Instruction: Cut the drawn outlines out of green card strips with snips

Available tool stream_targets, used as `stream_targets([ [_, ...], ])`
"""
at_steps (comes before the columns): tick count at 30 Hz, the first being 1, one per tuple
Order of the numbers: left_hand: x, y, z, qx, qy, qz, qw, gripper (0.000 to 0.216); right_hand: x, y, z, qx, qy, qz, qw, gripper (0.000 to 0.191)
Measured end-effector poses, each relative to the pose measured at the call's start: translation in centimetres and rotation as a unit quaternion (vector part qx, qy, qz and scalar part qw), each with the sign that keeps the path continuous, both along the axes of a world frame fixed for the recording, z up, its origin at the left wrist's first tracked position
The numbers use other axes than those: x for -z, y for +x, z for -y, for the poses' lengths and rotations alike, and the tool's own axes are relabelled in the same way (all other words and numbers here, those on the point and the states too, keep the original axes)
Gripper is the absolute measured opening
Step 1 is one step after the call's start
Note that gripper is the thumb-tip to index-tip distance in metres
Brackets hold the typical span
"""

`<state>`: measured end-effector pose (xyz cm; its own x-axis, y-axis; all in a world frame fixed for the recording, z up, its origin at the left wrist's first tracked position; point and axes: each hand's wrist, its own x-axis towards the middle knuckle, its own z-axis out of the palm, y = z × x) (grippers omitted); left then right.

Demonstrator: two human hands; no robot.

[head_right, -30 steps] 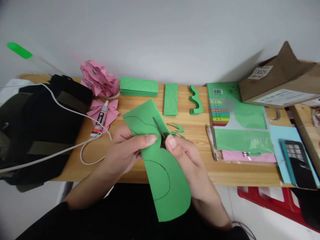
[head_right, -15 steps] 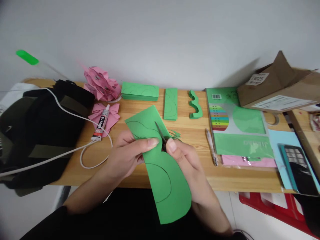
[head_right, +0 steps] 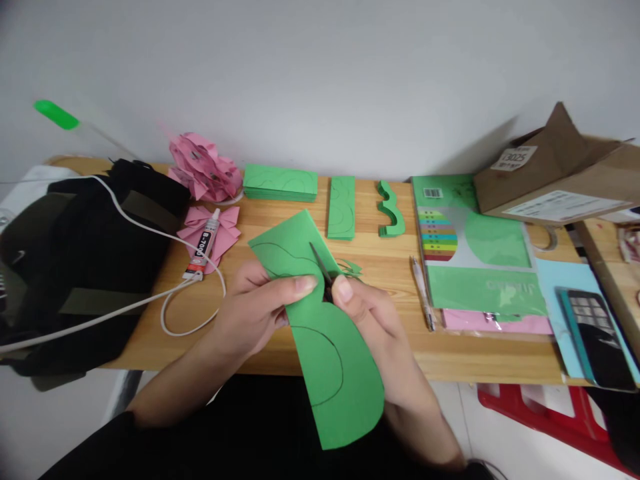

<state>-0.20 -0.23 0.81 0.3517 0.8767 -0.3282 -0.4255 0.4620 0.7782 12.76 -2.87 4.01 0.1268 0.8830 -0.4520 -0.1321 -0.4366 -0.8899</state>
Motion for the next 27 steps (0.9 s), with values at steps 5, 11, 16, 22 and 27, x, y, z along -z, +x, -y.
stream_targets([
  [5,-0.1,0.0,0.0,-0.001,-0.006,-0.002,1.000,0.038,0.1,0.2,-0.1,-0.005,0.001,0.000,1.000,0.051],
  [11,0.1,-0.2,-0.1,0.006,0.001,-0.006,1.000,0.036,0.5,0.4,-0.2,-0.030,0.032,-0.003,0.999,0.049],
  [16,-0.1,-0.6,-0.4,0.030,0.010,-0.014,0.999,0.036,0.3,0.5,0.0,0.017,0.044,0.037,0.998,0.046],
  [22,-0.4,-0.9,-0.4,0.042,0.022,-0.021,0.999,0.030,0.6,1.5,-0.3,-0.069,0.079,0.043,0.994,0.048],
  [27,-0.3,-0.8,-0.3,0.040,0.024,-0.004,0.999,0.031,0.5,1.4,-0.2,-0.054,0.078,0.055,0.994,0.048],
])
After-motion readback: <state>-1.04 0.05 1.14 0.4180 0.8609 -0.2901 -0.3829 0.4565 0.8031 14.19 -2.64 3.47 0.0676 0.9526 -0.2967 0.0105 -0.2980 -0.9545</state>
